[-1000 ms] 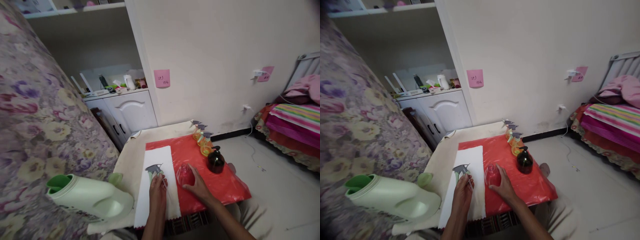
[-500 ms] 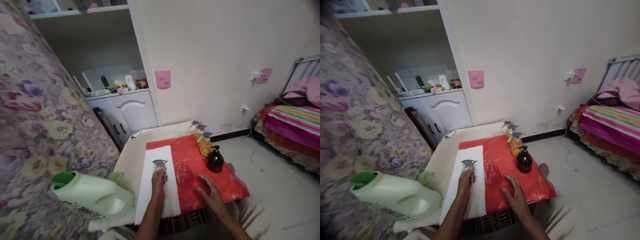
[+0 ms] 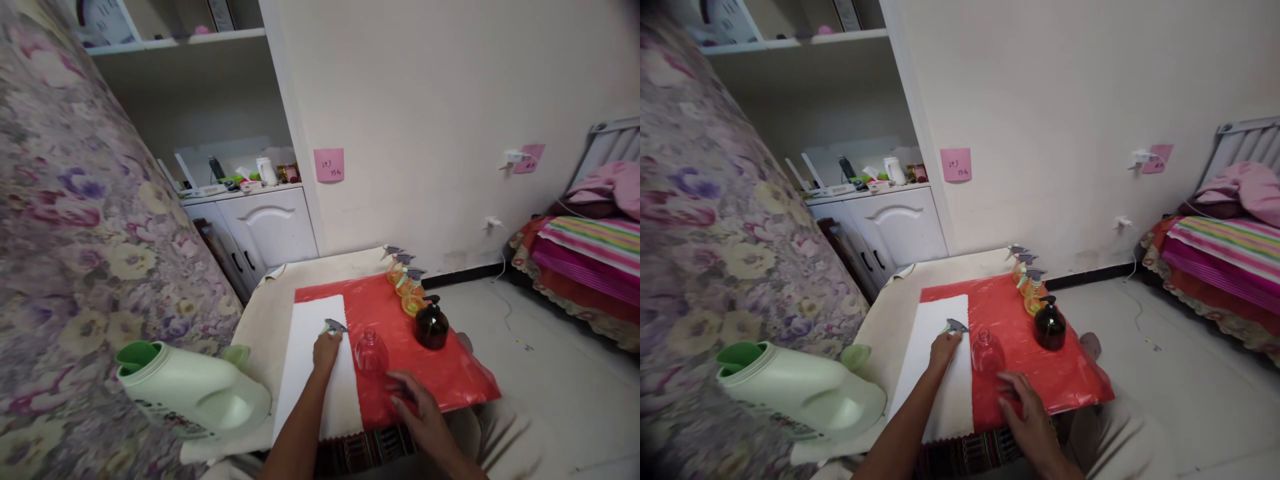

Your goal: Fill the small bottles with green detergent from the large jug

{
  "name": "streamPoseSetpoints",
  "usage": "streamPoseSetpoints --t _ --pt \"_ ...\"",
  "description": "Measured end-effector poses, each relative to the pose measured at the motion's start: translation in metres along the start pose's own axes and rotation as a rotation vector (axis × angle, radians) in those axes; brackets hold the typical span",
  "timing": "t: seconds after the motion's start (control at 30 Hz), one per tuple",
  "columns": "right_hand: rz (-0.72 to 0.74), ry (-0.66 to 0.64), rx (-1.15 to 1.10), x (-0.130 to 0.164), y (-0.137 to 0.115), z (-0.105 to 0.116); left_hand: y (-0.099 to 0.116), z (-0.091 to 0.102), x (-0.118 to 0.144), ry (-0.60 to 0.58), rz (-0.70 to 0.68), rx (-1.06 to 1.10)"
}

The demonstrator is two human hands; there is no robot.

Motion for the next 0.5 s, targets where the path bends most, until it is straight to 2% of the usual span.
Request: streamPoseSetpoints --t 0.1,0.2,0.33,0.5 --pt "-0.010 -0.036 0.044 0.004 -0.002 -0.009 0.003 0.002 0.001 -0.032 -0.007 -0.019" --pt "-0.017 -0.072 0.087 0.006 -0.007 -0.019 0.007 0.012 0.012 -0.034 -0.063 0.022" --pt "-0.017 -0.116 0.084 0.009 -0.017 -0.033 0.001 0.034 0.048 0.008 -0.189 0.157" --pt "-0.087 -0.209 -0.061 0.006 -0.029 -0.062 -0.024 0.055 0.101 0.068 -0.283 0.323"
Point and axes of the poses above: each hand's wrist, its own x-axis away from the middle knuckle, its own z-axis out of the back of the hand, y = z × x, the point moved 9 cm from there along -x, towards the middle knuckle, and after that the axes turned 2 degrees about -y, right-handed, at the moved point
